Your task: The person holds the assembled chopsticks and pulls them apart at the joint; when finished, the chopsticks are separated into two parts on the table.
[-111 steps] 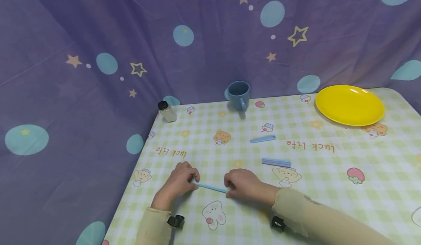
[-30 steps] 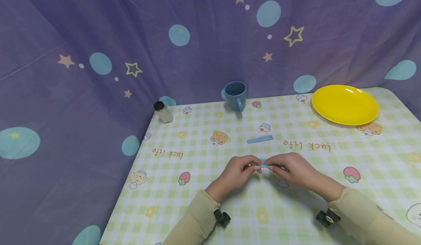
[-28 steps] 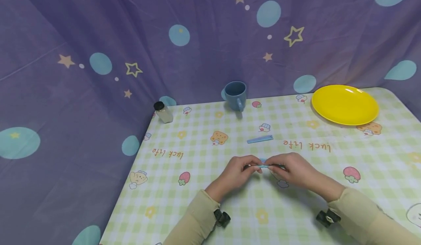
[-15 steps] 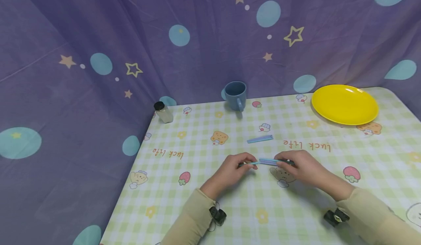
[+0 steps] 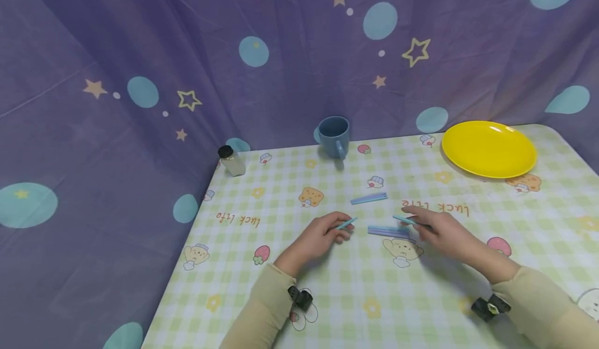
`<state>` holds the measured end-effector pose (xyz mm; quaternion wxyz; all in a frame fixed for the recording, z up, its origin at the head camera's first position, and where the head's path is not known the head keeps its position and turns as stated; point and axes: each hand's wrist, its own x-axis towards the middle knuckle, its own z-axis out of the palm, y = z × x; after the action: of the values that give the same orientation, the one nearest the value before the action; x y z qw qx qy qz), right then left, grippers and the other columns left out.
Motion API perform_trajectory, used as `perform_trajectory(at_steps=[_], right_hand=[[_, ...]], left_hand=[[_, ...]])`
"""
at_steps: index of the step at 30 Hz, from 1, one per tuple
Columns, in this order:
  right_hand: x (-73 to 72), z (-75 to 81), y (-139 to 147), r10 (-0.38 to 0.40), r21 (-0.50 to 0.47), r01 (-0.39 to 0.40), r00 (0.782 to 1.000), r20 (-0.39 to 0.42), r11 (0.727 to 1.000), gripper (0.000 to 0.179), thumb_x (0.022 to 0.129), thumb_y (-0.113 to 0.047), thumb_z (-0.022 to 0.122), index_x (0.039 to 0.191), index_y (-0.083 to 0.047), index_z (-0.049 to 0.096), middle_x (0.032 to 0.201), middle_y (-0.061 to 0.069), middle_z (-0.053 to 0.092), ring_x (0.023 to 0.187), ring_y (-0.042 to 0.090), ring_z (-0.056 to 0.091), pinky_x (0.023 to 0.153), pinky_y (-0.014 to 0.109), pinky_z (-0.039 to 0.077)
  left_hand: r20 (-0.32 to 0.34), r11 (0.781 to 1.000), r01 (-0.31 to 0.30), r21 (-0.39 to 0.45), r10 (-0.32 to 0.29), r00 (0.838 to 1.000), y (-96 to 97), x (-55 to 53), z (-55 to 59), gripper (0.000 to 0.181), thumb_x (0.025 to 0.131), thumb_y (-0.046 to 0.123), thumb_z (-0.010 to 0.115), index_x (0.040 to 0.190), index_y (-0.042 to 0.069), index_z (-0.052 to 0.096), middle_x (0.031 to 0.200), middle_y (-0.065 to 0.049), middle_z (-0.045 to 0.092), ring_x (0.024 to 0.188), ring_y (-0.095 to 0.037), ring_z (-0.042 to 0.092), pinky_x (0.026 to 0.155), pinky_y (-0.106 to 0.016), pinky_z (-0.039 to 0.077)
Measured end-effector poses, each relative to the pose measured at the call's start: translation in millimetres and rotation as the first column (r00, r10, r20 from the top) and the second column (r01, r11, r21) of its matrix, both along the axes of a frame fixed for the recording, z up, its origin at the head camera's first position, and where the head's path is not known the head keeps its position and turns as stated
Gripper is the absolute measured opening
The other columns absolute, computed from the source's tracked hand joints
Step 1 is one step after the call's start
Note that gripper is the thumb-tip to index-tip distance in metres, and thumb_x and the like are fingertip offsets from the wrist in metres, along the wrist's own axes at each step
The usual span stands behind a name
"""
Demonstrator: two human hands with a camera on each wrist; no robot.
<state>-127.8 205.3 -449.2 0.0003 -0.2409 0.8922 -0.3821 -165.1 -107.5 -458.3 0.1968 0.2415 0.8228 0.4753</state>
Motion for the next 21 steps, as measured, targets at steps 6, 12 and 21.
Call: perform_trajectory(at_steps=[6,12,21], right_hand=[[-5.4,-4.5,-5.9,-0.174,-0.03,0.177,0.98,0.093,0.984,0.006,0.091,-0.011,0.07,0.096,-0.007,0.069,0.078,-0.002,0.07,0.062,0.008,0.057,0.058,0.025,0.045],[-14.8,-15.6,-13.4,-0.289,-0.018,0.292,0.952,0.102,0.956,0.005,0.084,-0.02,0.078,0.085,-0.015,0.075,0.082,-0.005,0.071,0.081,0.016,0.064,0.076,0.037,0.047],[-28.3,-28.4,-31.7,-0.317,-0.024,0.329,0.926,0.205,0.944,0.01,0.081,-0.023,0.081,0.081,-0.015,0.075,0.081,-0.004,0.067,0.076,0.015,0.056,0.074,0.035,0.042]], left_hand=[[-0.05,0.984,-0.178,0.006,0.178,0.983,4.2,-9.6,-4.3,0.018,0.098,0.008,0.059,0.113,0.005,0.067,0.102,-0.006,0.073,0.089,-0.02,0.07,0.071,-0.028,0.054],[-0.036,0.938,-0.335,0.086,0.339,0.94,16.9,-24.1,-11.3,0.007,0.09,0.014,0.071,0.094,0.008,0.072,0.085,-0.001,0.074,0.078,-0.017,0.071,0.067,-0.026,0.054],[-0.19,0.936,-0.353,-0.011,0.344,0.919,38.5,-45.9,-18.2,0.006,0.085,0.018,0.078,0.081,0.015,0.074,0.081,0.009,0.068,0.073,-0.004,0.06,0.072,-0.024,0.049]])
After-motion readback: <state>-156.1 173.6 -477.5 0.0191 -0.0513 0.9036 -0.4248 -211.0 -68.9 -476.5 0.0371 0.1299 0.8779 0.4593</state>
